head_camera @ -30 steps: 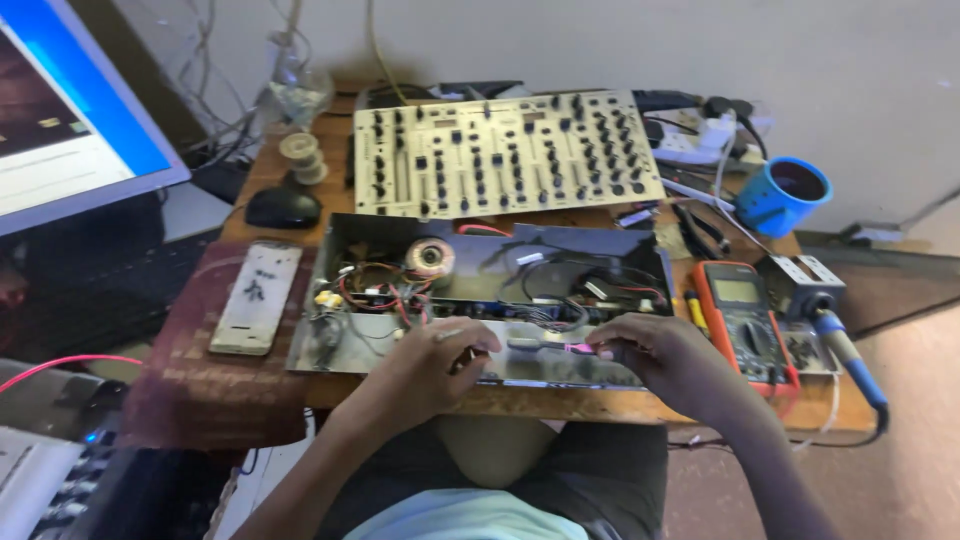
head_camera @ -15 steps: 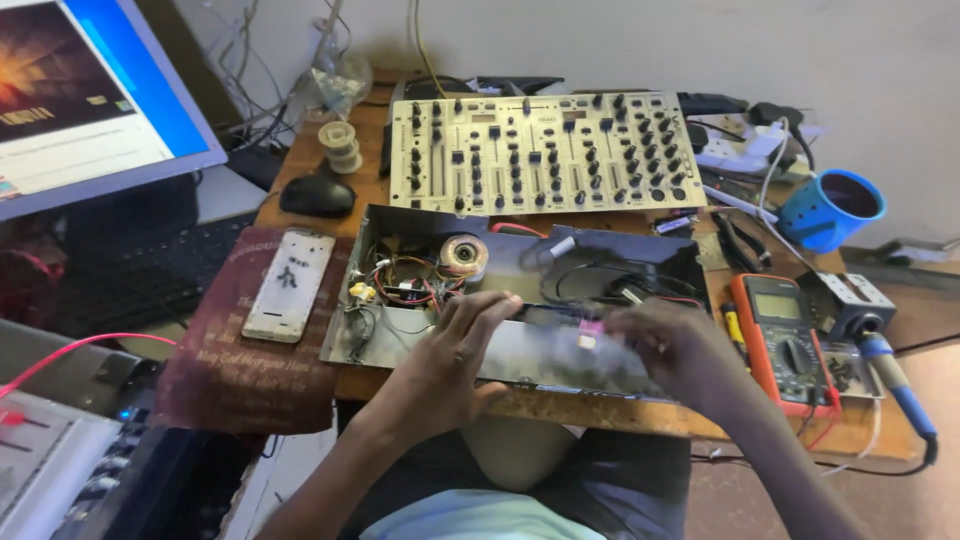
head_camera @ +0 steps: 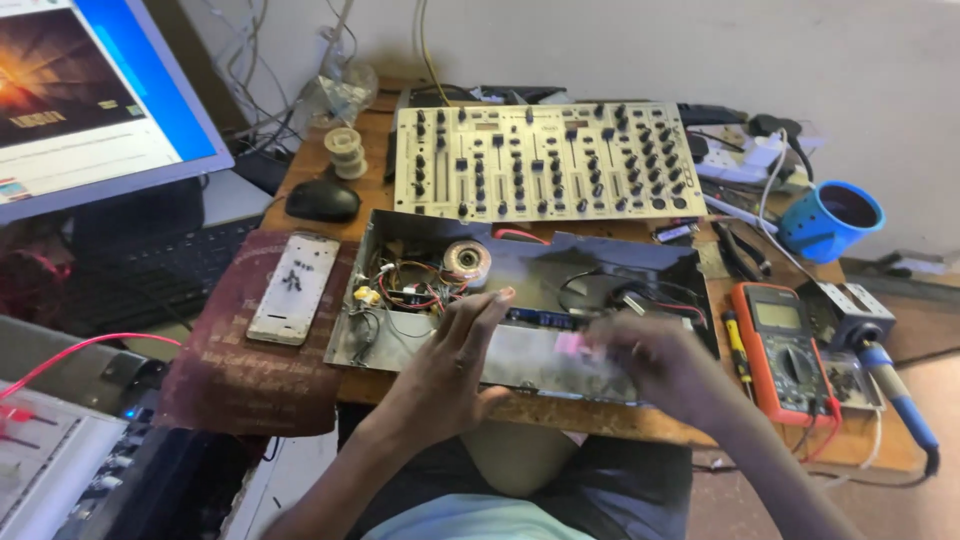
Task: Disconnecting internal wire harnesses and cables from an electronic mixer during disassembly.
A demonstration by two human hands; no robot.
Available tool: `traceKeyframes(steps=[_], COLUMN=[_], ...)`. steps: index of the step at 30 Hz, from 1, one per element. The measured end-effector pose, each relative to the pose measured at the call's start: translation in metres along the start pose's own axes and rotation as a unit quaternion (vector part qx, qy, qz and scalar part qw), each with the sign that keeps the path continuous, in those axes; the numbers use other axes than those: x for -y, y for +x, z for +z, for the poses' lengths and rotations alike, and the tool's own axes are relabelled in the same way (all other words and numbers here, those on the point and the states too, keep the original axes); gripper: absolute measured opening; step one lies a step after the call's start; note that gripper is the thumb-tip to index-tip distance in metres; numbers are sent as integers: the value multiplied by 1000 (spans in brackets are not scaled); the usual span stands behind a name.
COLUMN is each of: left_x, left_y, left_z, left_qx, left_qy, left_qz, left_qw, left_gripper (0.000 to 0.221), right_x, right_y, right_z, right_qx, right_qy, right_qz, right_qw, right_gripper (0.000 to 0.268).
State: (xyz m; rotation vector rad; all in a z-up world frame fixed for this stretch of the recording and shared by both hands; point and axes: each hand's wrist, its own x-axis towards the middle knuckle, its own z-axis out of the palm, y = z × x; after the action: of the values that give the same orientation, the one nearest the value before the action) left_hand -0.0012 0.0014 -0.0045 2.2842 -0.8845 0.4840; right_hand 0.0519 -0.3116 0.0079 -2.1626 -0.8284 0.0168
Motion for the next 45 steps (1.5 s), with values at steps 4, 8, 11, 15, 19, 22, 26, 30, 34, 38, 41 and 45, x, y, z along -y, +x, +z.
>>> traceKeyframes(steps=[4, 8, 11, 15, 19, 22, 26, 30, 34, 38, 41, 45], left_x=[-2, 1, -9, -5, 3, -3, -2, -5, -8, -15, -23, -35], left_y=[-2, -2, -8, -16, -26, -27, -21, -20, -25, -30, -34, -51], left_z=[3, 6, -1, -15, -8, -6, -7, -9, -9, -21, -38, -46], left_qx=[0, -27, -96, -202, -202, -147, -169, -164, -173, -167, -162, -194], left_qy=[2, 6, -39, -117, -133, -124, -166, -205, -205, -228, -200, -167], left_qz=[-7, 22, 68, 98, 110, 135, 130, 132, 114, 96, 102, 59], left_qw=[1000, 999, 992, 967, 964, 972, 963, 956, 956, 954, 961, 965], left_gripper=[117, 112, 65, 13, 37, 36, 37, 40, 39, 41, 40, 39], right_x=[-2, 36, 45, 59, 62, 74, 78, 73, 72, 75, 79, 110], right_y=[-3, 13, 17, 41, 81, 106, 128, 135, 133, 124, 107, 96], right_z=[21, 21, 34, 50, 80, 99, 112, 115, 106, 92, 87, 71], right_qx=[50, -15, 55, 135, 150, 167, 151, 105, 54, 15, 68, 215], right_qy=[-176, -94, -79, -53, -33, -5, -32, -74, -169, -108, -96, -148], right_qz=[119, -13, -23, 0, -11, 28, -26, -132, -170, -78, 25, 261], right_qw=[976, 995, 995, 989, 988, 985, 988, 983, 969, 991, 993, 929], right_gripper=[63, 27, 18, 22, 20, 24, 25, 31, 24, 18, 22, 26])
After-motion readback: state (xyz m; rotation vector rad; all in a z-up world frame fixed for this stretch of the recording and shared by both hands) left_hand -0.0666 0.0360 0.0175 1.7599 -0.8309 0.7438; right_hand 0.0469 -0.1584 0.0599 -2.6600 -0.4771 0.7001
